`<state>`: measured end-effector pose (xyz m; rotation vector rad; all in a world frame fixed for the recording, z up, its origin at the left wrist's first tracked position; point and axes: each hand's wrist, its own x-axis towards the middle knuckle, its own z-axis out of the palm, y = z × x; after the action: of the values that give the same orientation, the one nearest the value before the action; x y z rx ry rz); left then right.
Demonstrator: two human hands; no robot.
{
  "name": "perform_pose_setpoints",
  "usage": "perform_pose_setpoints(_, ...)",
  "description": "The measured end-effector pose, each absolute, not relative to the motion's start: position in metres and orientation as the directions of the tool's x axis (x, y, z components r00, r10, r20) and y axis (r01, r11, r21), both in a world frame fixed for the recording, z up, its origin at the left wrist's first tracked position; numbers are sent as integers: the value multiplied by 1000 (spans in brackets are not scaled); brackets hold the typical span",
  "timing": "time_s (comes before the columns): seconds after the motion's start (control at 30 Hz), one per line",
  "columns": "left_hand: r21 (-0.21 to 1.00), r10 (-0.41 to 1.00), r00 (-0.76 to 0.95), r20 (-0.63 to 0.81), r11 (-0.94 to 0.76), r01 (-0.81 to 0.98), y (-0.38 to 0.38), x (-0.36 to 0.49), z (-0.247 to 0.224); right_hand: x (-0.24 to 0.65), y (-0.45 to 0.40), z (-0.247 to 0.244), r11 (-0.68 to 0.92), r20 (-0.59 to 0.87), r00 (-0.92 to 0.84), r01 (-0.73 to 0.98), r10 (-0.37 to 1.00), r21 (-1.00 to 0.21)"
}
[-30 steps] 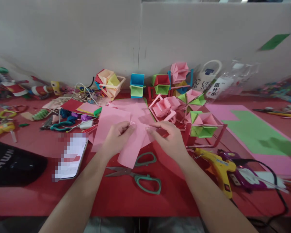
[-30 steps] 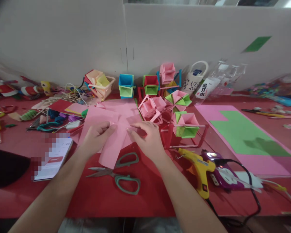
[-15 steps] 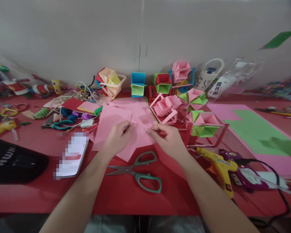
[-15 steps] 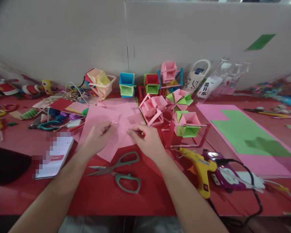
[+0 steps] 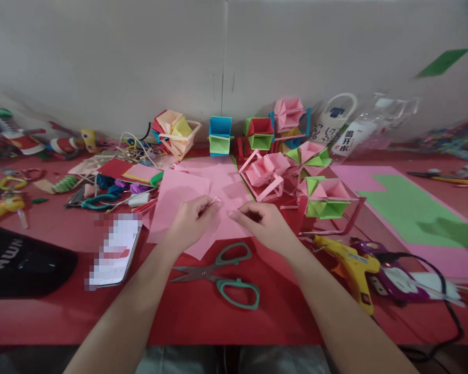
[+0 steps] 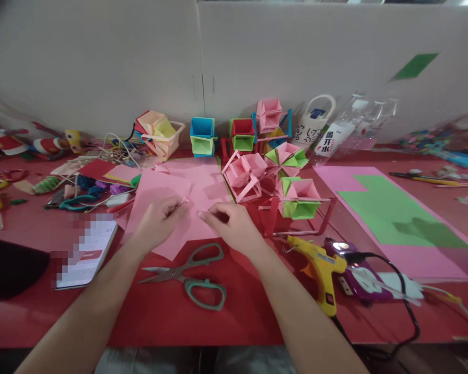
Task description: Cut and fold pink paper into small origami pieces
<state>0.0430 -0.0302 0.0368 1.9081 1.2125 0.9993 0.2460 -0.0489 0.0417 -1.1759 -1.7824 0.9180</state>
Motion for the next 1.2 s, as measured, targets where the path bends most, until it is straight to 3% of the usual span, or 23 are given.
perform_pose_setpoints(0.33,905,916,385,116,-257,339,-29,33,47,250,-47,46,266,179,-287,300,941,-916)
perform_pose_setpoints(0.53,903,951,284,126,-228,365,-27,29,45,251,-45,45,252,195,-222,272,955,-929)
perform_pose_setpoints(0.7,895,915,383,128,-273,352,-24,24,45,251,-45,47,259,225,-155,253,962,-932)
perform_pose_setpoints(0.87,875,962,250,109,-212,435,-21,19,45,252,-45,49,242,222,-102,282,970,-928)
perform_pose_setpoints(1.03,872,932,306,192,-305,383,-18,15,48,257,-42,47,231,234,-25,297,972,-927)
perform_pose_setpoints(1.2,856,969,180,169,-235,460,-16,11,48,260,-40,44,222,232,0,292,973,-930)
